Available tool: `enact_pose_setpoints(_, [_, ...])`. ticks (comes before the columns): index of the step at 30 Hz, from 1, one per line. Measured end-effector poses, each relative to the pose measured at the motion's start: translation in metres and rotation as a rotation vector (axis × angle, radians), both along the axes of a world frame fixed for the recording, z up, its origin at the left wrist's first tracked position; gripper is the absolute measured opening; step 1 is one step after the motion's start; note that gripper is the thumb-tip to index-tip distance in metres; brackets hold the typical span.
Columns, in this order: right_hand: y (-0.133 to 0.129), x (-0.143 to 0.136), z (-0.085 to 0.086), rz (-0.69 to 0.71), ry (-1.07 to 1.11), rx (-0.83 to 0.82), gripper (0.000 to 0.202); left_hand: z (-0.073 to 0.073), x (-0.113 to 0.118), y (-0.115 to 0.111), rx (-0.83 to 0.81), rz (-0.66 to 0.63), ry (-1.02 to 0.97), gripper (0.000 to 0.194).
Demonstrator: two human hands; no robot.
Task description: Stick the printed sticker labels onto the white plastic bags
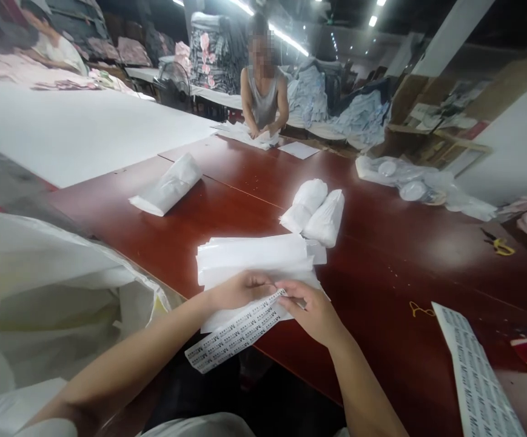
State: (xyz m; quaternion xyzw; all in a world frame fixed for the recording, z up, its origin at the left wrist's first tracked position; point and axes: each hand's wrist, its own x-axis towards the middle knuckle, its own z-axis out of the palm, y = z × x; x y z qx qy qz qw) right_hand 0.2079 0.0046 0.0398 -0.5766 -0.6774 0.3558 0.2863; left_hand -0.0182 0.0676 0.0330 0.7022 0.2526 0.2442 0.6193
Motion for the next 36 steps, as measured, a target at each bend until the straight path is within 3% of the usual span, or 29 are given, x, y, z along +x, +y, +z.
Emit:
enact_pose_setpoints(5, [-0.009,0.004,-0.003,0.028,-0.055,0.077,0.028,0.001,0.001,-0.001,0.031,-0.037,0.066,0.039])
enact_pose_setpoints(11, [-0.015,-0.002,-0.001,0.075,-0.126,0.282,0.021,-0.001,0.011,-0.013,0.054,0.114,0.095,0.019])
enact_pose_setpoints(15, [-0.018,0.004,0.006,0.083,-0.049,0.333,0.010,-0.004,0.013,-0.017,0.083,0.220,0.076,0.018])
enact_pose_setpoints(17, [-0.016,0.018,0.010,-0.012,0.091,0.346,0.008,-0.006,0.012,-0.018,0.183,0.304,0.060,0.015])
enact_pose_setpoints(20, [-0.010,0.048,0.014,-0.390,0.267,0.388,0.016,-0.011,0.009,-0.019,0.502,0.260,0.021,0.008])
enact_pose_setpoints(22, [-0.006,0.063,0.018,-0.579,0.197,0.306,0.024,-0.015,0.008,-0.021,0.674,0.164,0.024,0.011])
enact_pose_setpoints(23, [-0.005,0.068,0.020,-0.603,0.119,0.228,0.027,-0.017,0.009,-0.022,0.718,0.134,0.037,0.012])
enact_pose_setpoints(27, [0.002,0.062,0.024,-0.524,-0.088,0.032,0.027,-0.020,0.010,-0.026,0.762,0.150,0.086,0.011])
enact_pose_setpoints(32, [0.014,0.039,0.020,-0.456,-0.213,-0.005,0.023,-0.020,0.010,-0.030,0.757,0.191,0.068,0.009])
enact_pose_setpoints(36, [0.014,0.029,0.011,-0.495,-0.513,0.025,0.030,-0.024,0.010,-0.031,0.742,0.233,0.050,0.009])
